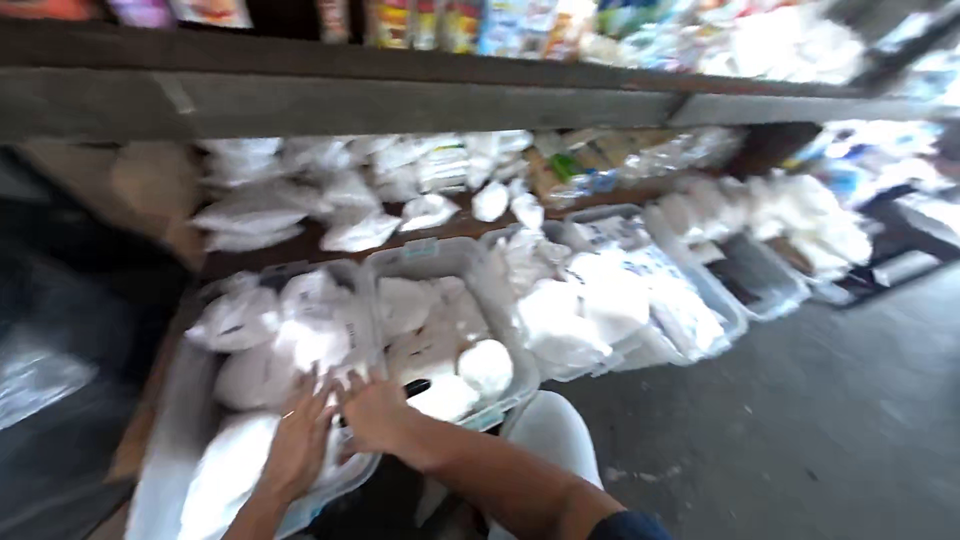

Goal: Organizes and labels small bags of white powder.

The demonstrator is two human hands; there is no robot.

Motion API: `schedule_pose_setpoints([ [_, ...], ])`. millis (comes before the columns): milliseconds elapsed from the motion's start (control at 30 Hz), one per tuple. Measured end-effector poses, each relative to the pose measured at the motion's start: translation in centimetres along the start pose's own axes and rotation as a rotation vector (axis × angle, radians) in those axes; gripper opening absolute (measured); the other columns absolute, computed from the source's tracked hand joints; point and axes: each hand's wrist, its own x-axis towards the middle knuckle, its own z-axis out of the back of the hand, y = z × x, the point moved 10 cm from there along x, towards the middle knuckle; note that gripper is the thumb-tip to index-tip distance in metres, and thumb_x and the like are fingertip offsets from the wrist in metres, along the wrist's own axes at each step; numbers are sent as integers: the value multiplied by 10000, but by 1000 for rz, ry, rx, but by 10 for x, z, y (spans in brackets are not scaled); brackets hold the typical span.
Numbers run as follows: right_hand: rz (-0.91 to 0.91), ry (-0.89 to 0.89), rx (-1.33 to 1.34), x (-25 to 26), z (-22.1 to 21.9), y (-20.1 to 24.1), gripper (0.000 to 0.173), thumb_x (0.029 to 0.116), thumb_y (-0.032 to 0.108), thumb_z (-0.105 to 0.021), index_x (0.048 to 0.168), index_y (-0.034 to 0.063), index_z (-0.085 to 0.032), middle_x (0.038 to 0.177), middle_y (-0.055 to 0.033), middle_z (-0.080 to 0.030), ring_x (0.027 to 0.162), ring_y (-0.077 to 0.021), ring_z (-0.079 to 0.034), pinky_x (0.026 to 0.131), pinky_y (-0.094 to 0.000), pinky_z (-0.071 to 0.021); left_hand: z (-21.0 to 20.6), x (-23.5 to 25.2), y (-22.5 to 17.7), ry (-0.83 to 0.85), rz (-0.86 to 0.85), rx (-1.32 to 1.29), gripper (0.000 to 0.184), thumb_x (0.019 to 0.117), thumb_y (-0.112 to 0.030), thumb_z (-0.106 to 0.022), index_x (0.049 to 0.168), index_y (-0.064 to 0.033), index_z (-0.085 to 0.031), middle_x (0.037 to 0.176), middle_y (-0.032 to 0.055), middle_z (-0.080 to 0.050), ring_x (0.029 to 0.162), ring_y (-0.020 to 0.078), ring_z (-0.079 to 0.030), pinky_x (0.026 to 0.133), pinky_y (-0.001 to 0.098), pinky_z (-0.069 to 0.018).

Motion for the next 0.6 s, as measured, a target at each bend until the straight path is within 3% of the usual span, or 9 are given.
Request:
schedule_pose_setpoints([
  [100,4,-62,45,8,-1,-4,990,755,411,-904,1560,89,-426,1555,-198,-447,1397,-462,-424,924,-633,-523,-1,-1,9,1,15,141,793,1067,-573,-75,1563,-70,-435,1607,251,-385,1492,507,-323,1160,770,-169],
  [200,-7,-33,26,2,2,-1,808,846,286,-833,1521,38,-465,1508,-211,-483,1404,-445,-413,938,-605,-509,-7,-1,-9,76,10,201,733,1062,-445,-166,1540,65,-388,1607,318,-332,1496,555,-265,1177,746,-156],
  [267,-2,-37,26,4,-1,-7,784,856,270,-823,1525,70,-467,1496,-189,-503,1409,-435,-414,947,-601,-514,-12,-1,-10,69,20,251,733,1070,-439,-146,1532,75,-391,1603,313,-344,1492,541,-289,1187,712,-197],
  [333,32,-36,24,3,1,-12,721,835,262,-845,1459,66,-542,1451,-180,-543,1382,-424,-445,964,-600,-502,-16,1,-12,118,40,330,665,1062,-365,-210,1531,67,-398,1595,309,-360,1486,532,-310,1181,712,-210],
  [400,34,-110,68,-11,28,-29,639,834,342,-851,1365,64,-628,1427,-178,-578,1329,-398,-521,981,-607,-500,-10,12,-19,166,32,397,686,1086,-415,-192,1511,61,-444,1584,298,-391,1494,536,-291,1180,755,-136],
  [500,-127,-437,239,-91,114,-94,512,958,363,-714,1352,42,-651,1450,-174,-580,1313,-337,-573,1073,-530,-470,-10,21,-39,72,-72,347,847,1057,-574,-109,1492,45,-488,1579,267,-421,1486,549,-299,1163,780,-122],
  [600,-526,-779,304,-215,180,-212,449,1011,348,-643,1343,46,-654,1418,-167,-605,1275,-323,-604,1078,-507,-479,-30,15,-39,107,-14,351,806,1046,-589,-139,1541,-40,-461,1599,207,-425,1490,512,-323,1146,794,-132],
])
